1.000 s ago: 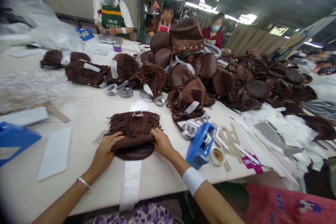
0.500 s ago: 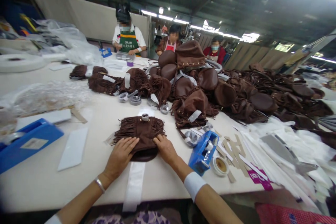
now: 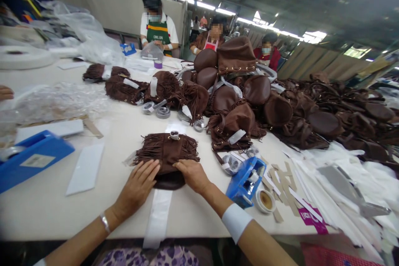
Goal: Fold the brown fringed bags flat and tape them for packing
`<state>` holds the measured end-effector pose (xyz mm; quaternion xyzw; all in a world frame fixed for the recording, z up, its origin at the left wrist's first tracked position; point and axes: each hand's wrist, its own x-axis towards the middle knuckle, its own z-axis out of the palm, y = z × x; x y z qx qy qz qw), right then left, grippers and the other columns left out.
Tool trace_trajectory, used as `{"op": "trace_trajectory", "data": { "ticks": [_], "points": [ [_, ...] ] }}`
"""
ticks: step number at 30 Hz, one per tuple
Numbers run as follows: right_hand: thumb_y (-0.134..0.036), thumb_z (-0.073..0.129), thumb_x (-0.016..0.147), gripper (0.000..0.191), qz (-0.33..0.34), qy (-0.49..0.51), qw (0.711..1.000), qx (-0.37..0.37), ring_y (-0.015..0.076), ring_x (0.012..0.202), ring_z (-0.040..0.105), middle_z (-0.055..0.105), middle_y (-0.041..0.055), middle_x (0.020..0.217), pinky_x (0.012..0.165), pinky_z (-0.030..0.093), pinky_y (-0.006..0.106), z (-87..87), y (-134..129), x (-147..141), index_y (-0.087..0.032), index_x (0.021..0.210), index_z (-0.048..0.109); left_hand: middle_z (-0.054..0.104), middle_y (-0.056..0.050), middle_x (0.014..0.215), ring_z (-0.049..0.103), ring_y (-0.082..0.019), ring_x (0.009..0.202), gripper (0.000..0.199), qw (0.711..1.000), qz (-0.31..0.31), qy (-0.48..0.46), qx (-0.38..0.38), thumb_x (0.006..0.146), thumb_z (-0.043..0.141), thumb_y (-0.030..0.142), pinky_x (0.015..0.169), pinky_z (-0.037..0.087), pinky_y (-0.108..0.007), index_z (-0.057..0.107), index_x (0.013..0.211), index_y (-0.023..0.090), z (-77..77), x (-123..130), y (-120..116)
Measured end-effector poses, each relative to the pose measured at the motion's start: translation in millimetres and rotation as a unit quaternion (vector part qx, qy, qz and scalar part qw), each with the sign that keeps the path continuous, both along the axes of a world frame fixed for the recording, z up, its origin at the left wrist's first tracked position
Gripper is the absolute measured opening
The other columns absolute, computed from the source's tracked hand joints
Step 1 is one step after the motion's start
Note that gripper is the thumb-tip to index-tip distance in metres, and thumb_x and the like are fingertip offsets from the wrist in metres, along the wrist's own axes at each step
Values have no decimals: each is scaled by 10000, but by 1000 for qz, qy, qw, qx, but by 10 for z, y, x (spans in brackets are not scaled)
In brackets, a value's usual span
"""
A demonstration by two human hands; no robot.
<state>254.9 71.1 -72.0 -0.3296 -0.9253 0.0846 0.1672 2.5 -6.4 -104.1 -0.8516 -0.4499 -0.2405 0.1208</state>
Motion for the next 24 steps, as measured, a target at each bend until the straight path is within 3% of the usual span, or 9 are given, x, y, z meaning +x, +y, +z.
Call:
{"op": "trace_trajectory", "data": {
  "ticks": [5, 8, 14, 17, 20, 22, 24],
  "points": [
    [-89, 507, 891, 323, -35, 81, 982, -167, 160, 982, 639, 706, 11, 1042, 868, 465, 255, 113, 251, 3, -262, 1123, 651, 625, -106, 1261, 534, -265, 1192, 318, 994, -83, 73, -2, 947, 455, 142, 1017, 400, -460, 591, 1235, 137, -11, 58, -121],
    [-144, 510, 905, 253, -43, 90, 976, -193, 158, 910, 646, 708, -4, 971, 813, 463, 238, 140, 369, 16, -250, 1077, 663, 636, -100, 1234, 567, -251, 1124, 312, 990, -97, 98, -22, 947, 459, 153, 959, 429, -425, 592, 1229, 142, 32, 30, -28],
    [-227, 555, 895, 157, -52, 90, 967, -233, 145, 819, 644, 693, -38, 869, 729, 459, 212, 117, 538, 34, -237, 1011, 661, 589, -140, 1326, 530, -269, 1219, 413, 980, -139, 142, 2, 942, 427, 123, 999, 404, -431, 502, 1348, 116, 89, -127, 134],
    [-239, 567, 892, 142, -61, 79, 967, -236, 147, 787, 644, 685, -40, 846, 705, 461, 219, 131, 553, 26, -240, 1012, 642, 636, -142, 1247, 577, -258, 1155, 351, 977, -168, 130, 31, 939, 449, 130, 944, 443, -429, 554, 1274, 121, 73, -115, 210],
    [-240, 549, 908, 244, -80, 72, 968, -227, 173, 830, 656, 699, -6, 932, 754, 485, 266, 183, 480, 9, -242, 1150, 583, 685, -108, 1127, 624, -228, 1049, 298, 973, -194, 115, 50, 931, 494, 142, 882, 486, -407, 580, 1217, 149, 114, -86, 292],
    [-233, 543, 914, 379, -101, 67, 978, -171, 216, 973, 645, 677, 64, 1110, 846, 491, 333, 246, 363, -3, -221, 1289, 493, 695, -92, 1077, 638, -217, 993, 292, 974, -197, 99, 56, 923, 515, 138, 835, 513, -387, 582, 1207, 165, 183, -78, 346],
    [-214, 534, 921, 454, -118, 62, 989, -56, 264, 1180, 558, 586, 141, 1294, 972, 447, 418, 318, 188, -13, -189, 1361, 423, 696, -91, 1048, 644, -198, 944, 286, 978, -185, 79, 57, 923, 514, 126, 799, 530, -360, 585, 1198, 163, 270, -75, 399]
  ]
}}
